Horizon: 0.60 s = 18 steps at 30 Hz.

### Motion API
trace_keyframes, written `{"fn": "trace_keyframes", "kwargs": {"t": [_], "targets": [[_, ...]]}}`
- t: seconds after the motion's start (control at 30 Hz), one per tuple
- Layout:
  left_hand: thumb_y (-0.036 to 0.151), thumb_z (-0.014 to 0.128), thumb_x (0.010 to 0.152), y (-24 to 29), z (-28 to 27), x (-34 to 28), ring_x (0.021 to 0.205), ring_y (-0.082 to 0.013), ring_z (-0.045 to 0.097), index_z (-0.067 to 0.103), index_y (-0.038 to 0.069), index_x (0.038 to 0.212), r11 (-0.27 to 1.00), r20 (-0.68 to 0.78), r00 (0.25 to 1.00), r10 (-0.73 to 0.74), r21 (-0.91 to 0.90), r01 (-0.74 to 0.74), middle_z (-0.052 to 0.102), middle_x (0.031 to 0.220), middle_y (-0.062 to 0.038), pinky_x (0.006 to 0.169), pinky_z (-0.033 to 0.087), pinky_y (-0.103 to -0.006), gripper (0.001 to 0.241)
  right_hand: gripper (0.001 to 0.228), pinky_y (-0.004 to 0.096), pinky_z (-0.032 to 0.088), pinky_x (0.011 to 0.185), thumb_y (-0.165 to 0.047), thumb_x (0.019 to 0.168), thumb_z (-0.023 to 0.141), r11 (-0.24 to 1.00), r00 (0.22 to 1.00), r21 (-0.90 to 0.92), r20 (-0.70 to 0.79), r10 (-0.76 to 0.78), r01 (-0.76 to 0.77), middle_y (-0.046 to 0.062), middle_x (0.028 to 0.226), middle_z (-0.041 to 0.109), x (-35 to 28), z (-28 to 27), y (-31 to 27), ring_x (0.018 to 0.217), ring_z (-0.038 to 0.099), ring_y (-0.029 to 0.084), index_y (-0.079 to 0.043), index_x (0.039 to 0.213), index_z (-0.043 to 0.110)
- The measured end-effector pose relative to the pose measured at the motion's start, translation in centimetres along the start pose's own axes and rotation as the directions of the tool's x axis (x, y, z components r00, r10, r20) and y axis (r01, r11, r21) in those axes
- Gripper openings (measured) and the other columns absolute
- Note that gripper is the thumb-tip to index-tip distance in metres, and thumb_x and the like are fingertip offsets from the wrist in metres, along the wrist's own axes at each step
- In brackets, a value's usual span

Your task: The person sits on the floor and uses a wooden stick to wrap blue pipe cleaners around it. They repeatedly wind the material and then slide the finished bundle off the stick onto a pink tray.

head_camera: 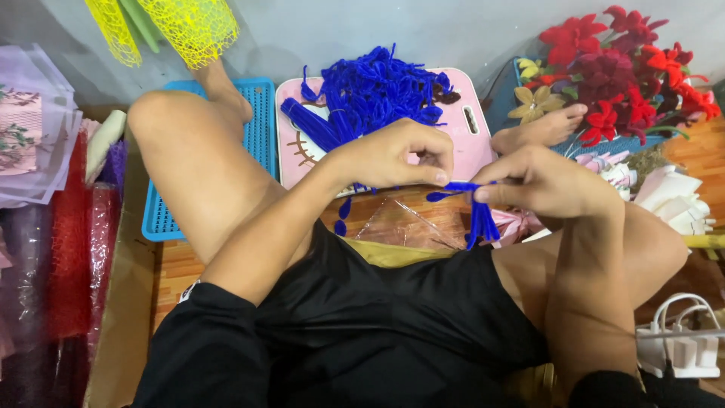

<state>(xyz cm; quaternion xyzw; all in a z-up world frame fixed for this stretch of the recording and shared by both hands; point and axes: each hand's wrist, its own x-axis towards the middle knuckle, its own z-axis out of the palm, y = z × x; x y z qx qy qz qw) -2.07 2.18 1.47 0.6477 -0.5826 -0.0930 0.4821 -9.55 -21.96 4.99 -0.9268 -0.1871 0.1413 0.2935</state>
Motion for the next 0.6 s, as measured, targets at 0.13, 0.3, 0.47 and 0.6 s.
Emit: {"fn": "trace_keyframes", "kwargs": {"t": [0.13, 0.3, 0.47, 0.6], "targets": [[0.018, 0.068, 0.099, -0.3, 0.4, 0.5, 0.084, -0.0073, 0.058, 0.07, 0.01, 0.099, 0.887, -0.174, 0.983, -0.064, -0.462, -0.024, 0.065, 0.085, 0.003, 0.08, 0.053, -0.0273, 0.008, 0.013, 0.024, 0.043, 0.055, -0.015, 0.093, 0.071, 0.783, 0.951, 0.542, -0.127, -0.283, 0.305, -0.001, 0.062, 0.06, 1.2, 1.4, 2.3, 0.063, 0.045, 0.004, -0.006, 0.095, 0.081], [0.012, 0.068, 0.1, -2.5, 1.6, 1.2, 0.08, -0.0111, 0.057, 0.066, -0.001, 0.103, 0.729, -0.531, 0.843, -0.085, -0.61, -0.31, 0.06, 0.086, -0.005, 0.078, 0.052, -0.0283, 0.013, 0.03, 0.009, 0.025, 0.044, -0.022, 0.104, 0.061, 0.316, 0.913, 0.859, -0.354, -0.204, 0.403, -0.011, 0.057, 0.031, 4.7, 5.4, 2.5, 0.049, 0.027, -0.004, 0.007, 0.096, 0.065], [0.015, 0.07, 0.1, -4.8, 2.9, 1.2, 0.077, -0.0074, 0.063, 0.071, 0.004, 0.107, 0.955, -0.8, 0.583, -0.146, -0.268, -0.129, 0.069, 0.08, -0.004, 0.072, 0.052, -0.0211, 0.014, 0.024, 0.012, 0.028, 0.042, -0.016, 0.108, 0.059, 0.262, 0.911, 0.881, -0.412, 0.015, 0.394, -0.01, 0.065, 0.027, 6.7, 6.9, 2.8, 0.051, 0.028, -0.001, -0.004, 0.088, 0.058], [0.012, 0.072, 0.096, -3.3, 3.8, 1.2, 0.068, -0.0113, 0.062, 0.073, 0.005, 0.099, 0.999, -0.87, 0.493, -0.016, 0.002, 0.035, 0.064, 0.071, -0.006, 0.066, 0.052, -0.0268, 0.007, 0.02, 0.015, 0.024, 0.042, -0.011, 0.109, 0.058, 0.6, 0.836, 0.697, -0.542, 0.085, 0.392, -0.007, 0.061, 0.03, 7.1, 7.0, 1.8, 0.049, 0.026, -0.001, 0.002, 0.1, 0.071]]}}
